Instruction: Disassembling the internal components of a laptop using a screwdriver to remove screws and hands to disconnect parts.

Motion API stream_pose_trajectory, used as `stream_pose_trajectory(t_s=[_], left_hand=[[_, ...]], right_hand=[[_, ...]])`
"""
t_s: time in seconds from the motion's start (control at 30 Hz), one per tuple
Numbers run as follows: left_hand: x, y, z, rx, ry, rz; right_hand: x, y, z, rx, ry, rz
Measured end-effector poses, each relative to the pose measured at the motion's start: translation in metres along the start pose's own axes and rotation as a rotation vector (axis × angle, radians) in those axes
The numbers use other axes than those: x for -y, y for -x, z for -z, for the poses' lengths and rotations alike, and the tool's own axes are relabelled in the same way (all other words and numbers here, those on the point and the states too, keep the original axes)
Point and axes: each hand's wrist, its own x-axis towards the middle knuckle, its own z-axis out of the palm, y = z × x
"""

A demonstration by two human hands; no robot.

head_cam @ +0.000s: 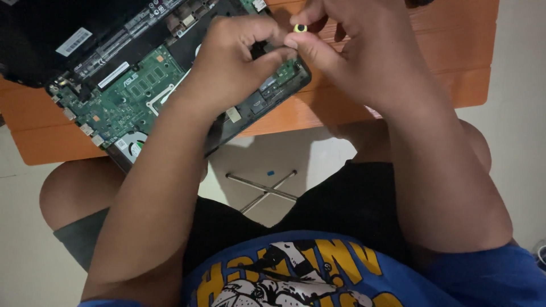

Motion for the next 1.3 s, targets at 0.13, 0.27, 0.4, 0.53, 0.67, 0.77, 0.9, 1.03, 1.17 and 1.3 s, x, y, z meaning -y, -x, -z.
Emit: stream_pose_trajectory(t_s=[0.13,0.27,0.4,0.53,0.67,0.77,0.9,1.03,1.17,1.3], left_hand=[[0.007,-0.002,-0.005,-0.087,-0.041,0.035],[-0.010,0.008,0.021,-0.028,-0.215,-0.095],[-0.015,0.031,0.061,-0.092,-0.358,-0.279],[-0.019,0.064,0.079,-0.090,-0.596,-0.133],[-0.024,0.086,0.073,-0.053,-0.682,0.174],[-0.021,0.097,0.074,-0.069,-0.675,0.221],[-0.013,0.102,0.078,-0.065,-0.638,0.199],[-0.003,0.106,0.077,-0.045,-0.681,0.257],[-0.006,0.105,0.078,-0.066,-0.642,0.232],[-0.011,0.103,0.077,-0.091,-0.597,0.211]], right_hand=[[-0.003,0.000,-0.002,0.004,0.000,0.023],[-0.006,0.002,0.000,0.003,0.013,0.001],[-0.003,0.001,0.001,0.026,0.018,-0.026],[-0.004,0.001,0.003,0.038,0.031,-0.003],[-0.001,0.001,0.004,0.044,0.028,-0.009],[-0.001,0.002,0.002,0.047,0.026,-0.035],[-0.007,0.004,0.001,0.015,0.030,-0.005],[-0.010,0.005,0.003,0.019,0.028,-0.016],[-0.010,0.008,0.005,-0.022,0.016,-0.001],[-0.011,0.013,0.009,-0.012,0.031,-0.032]])
